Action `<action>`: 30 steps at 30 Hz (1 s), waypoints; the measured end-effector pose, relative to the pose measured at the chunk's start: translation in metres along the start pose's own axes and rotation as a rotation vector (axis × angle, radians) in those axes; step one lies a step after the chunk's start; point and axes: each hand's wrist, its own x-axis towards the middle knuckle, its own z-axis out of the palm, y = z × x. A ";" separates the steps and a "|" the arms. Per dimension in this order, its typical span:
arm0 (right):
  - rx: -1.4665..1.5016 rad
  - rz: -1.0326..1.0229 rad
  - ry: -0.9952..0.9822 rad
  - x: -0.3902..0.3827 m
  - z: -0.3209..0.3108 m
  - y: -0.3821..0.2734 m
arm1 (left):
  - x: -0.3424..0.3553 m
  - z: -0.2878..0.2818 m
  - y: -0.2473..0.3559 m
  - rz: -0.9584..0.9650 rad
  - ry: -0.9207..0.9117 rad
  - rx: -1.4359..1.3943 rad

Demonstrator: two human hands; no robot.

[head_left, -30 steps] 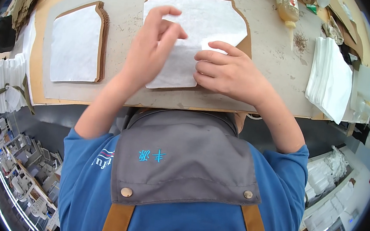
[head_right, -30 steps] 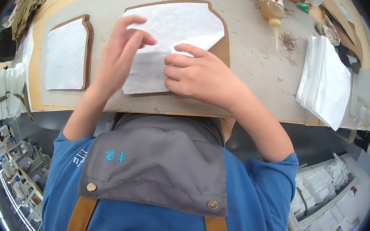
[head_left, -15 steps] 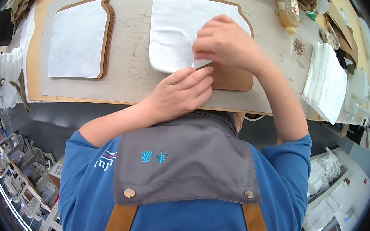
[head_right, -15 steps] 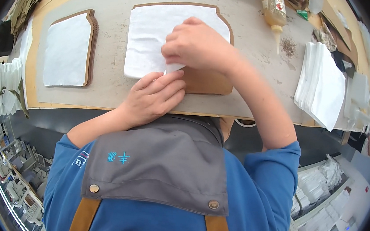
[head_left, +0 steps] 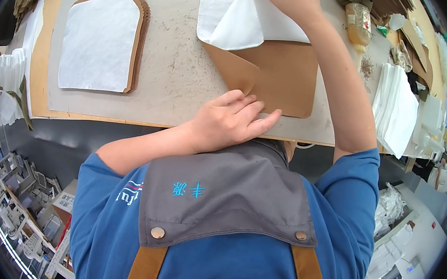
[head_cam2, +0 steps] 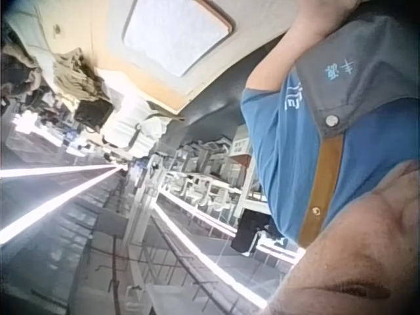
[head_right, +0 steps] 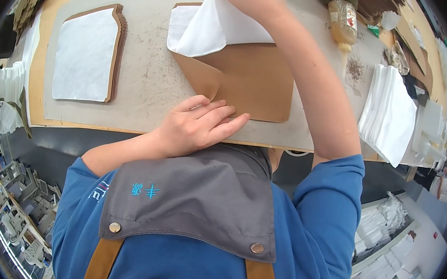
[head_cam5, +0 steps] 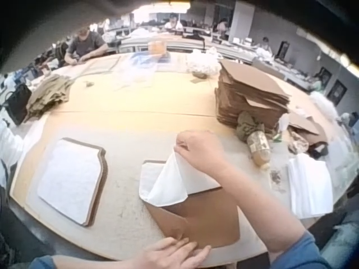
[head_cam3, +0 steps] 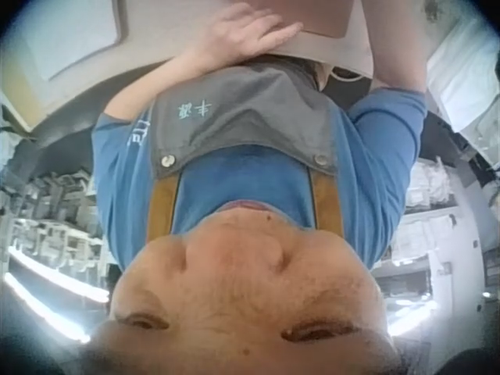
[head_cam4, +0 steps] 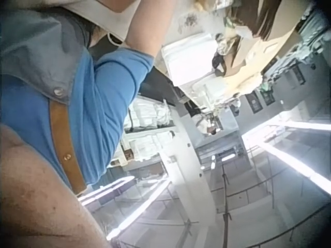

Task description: Applying glue to a leather piece and adhering a white protective or lining sheet.

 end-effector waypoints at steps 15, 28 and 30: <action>0.194 -0.027 0.078 -0.067 -0.049 -0.032 | -0.033 -0.038 -0.005 -0.194 0.080 0.081; -0.040 -0.327 0.069 -0.126 -0.042 -0.085 | -0.072 -0.056 -0.023 -0.296 0.091 0.098; -0.032 -0.314 0.060 -0.131 -0.038 -0.087 | -0.081 -0.061 -0.026 -0.321 0.135 0.187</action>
